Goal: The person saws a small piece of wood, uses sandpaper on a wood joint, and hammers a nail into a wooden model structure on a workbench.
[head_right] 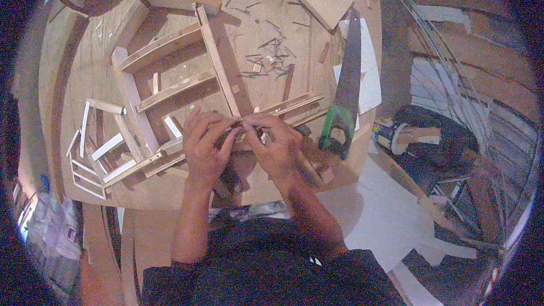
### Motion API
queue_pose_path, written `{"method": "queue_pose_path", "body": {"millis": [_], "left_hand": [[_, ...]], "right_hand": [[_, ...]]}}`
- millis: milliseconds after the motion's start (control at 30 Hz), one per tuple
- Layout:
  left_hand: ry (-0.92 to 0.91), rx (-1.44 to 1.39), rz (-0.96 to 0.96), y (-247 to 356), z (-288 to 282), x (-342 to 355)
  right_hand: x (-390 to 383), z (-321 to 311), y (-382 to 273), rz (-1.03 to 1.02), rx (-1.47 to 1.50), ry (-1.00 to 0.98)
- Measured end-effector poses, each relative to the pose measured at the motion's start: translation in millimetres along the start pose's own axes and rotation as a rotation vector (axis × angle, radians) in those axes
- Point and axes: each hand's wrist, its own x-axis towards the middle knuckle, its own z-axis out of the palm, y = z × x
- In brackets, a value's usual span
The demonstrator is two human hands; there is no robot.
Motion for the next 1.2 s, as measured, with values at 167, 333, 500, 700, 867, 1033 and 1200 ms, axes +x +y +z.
{"method": "queue_pose_path", "body": {"millis": [167, 333, 500, 700, 867, 1033, 1200], "left_hand": [[-0.029, -0.062, 0.030, -5, -2, 3], [-0.035, -0.062, 0.030, -7, 1, 4], [-0.020, -0.065, 0.026, -7, 2, 3], [-0.027, -0.088, 0.048, -6, 5, 7], [-0.048, -0.058, 0.083, -7, 5, 9], [-0.042, -0.040, 0.110, -8, 4, 7], [-0.017, -0.064, 0.135, -7, 8, 7]], "right_hand": [[-1, 2, 11, -0.155, -0.131, -0.023], [-2, 3, 20, -0.269, -0.130, -0.010], [-4, 5, 10, -0.264, -0.133, -0.013], [1, -1, 4, -0.494, -0.267, -0.029], [-4, -4, -1, -0.379, -0.197, -0.013], [-3, -5, -8, -0.352, -0.165, -0.016], [-2, -7, -5, -0.365, -0.131, 0.009]]}}
